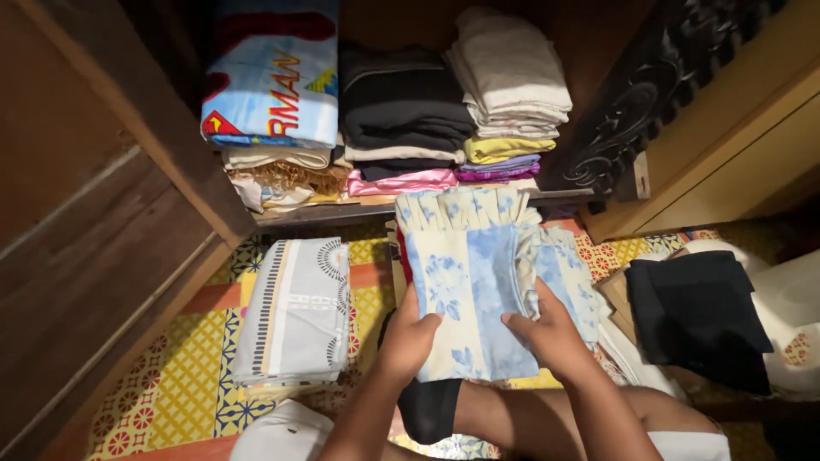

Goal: Organizing and storing folded clothes into a closet shelf from a pile on the floor.

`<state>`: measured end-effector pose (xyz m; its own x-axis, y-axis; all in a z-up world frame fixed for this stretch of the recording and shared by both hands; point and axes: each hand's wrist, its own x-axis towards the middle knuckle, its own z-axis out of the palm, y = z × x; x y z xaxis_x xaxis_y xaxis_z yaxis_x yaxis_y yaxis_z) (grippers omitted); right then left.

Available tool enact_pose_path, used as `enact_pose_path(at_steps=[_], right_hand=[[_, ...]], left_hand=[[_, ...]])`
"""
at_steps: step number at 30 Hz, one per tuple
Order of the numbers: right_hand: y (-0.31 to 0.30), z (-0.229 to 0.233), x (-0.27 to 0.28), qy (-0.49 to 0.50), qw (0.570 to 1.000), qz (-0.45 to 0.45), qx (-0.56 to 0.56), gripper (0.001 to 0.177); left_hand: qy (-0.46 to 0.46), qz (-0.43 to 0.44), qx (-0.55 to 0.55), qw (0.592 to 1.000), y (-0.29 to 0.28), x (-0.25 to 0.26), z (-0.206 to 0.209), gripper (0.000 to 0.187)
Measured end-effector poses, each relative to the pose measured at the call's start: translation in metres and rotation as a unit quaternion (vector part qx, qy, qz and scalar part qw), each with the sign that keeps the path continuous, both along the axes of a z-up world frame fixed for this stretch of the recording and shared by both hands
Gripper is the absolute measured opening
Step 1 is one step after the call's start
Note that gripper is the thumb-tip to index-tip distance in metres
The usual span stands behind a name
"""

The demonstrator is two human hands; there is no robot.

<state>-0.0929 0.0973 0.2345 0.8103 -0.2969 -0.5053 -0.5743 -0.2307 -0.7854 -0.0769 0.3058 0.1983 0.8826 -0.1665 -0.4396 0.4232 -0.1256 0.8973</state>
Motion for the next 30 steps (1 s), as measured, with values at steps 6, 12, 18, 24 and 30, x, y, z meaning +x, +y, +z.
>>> enact_pose_path(at_steps=[6,12,18,24,30], right_hand=[[0.004,0.006,0.006,-0.123,0.99,-0.01,0.074,0.077],[0.024,0.048,0.036,-0.133,0.981,-0.015,0.14,0.065],[0.022,0.035,0.117,-0.197,0.97,0.02,0.142,0.067],[0.047,0.082,0.229,-0.282,0.957,0.054,-0.036,0.081],[0.028,-0.013,0.371,-0.198,0.948,0.017,0.25,0.073]], left_hand=[[-0.077,0.03,0.002,0.997,0.014,0.001,0.021,0.074],[-0.084,0.056,-0.041,0.994,0.027,0.027,0.062,0.075],[-0.142,0.092,-0.103,0.98,0.038,0.094,0.068,0.072],[-0.237,0.135,-0.102,0.957,0.041,0.199,0.122,0.077],[-0.104,0.223,-0.142,0.959,0.057,0.304,0.071,0.077]])
